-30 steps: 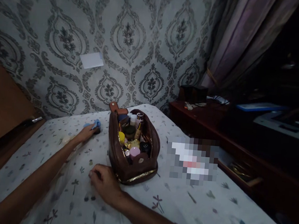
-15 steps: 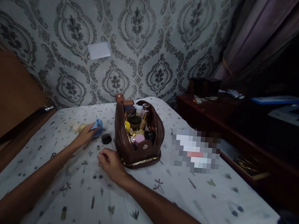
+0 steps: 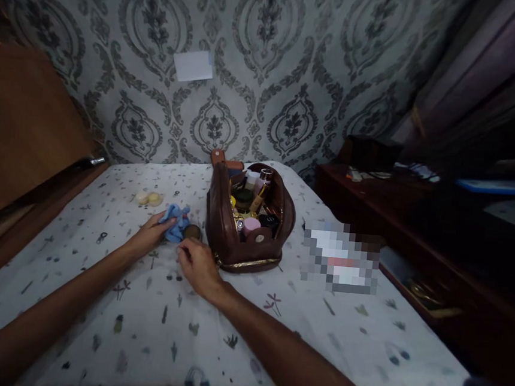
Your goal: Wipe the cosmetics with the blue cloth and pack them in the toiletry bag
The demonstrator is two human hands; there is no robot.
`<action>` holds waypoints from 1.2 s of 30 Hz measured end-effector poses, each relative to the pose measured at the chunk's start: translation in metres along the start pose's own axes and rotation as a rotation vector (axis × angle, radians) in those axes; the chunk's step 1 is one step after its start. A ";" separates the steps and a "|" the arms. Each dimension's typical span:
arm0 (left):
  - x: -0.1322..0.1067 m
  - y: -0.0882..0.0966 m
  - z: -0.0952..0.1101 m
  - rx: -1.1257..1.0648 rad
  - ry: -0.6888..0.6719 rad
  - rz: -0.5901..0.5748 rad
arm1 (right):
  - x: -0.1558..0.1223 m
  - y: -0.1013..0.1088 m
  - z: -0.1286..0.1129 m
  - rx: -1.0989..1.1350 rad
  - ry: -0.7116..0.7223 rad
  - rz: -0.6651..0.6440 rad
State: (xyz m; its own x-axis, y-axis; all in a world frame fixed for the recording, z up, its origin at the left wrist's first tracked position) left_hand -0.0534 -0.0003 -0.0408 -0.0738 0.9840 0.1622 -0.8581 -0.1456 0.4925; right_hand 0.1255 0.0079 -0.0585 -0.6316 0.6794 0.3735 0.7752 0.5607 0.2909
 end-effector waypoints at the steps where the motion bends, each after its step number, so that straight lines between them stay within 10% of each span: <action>1: 0.000 -0.003 0.001 -0.006 -0.007 0.006 | -0.001 0.000 0.000 -0.003 -0.011 0.008; 27: -0.053 0.020 -0.010 -0.660 0.214 0.096 | 0.000 -0.012 -0.001 -0.476 -0.070 -0.022; 36: -0.062 0.029 0.002 -0.157 -0.061 0.092 | 0.004 -0.017 0.003 0.494 -0.286 0.069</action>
State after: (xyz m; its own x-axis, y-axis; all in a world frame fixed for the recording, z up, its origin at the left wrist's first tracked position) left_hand -0.0726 -0.0655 -0.0346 -0.1288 0.9584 0.2548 -0.9181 -0.2124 0.3348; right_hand 0.1101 0.0026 -0.0645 -0.6111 0.7847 0.1040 0.7607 0.6185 -0.1971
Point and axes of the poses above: each hand's wrist, its own x-axis towards the middle knuckle, its own y-axis out of the back of the hand, z = x × y, the point moved 1 cm from there along x, towards the middle knuckle, and after that the axes turned 12 degrees about x, right-handed, at the moved point
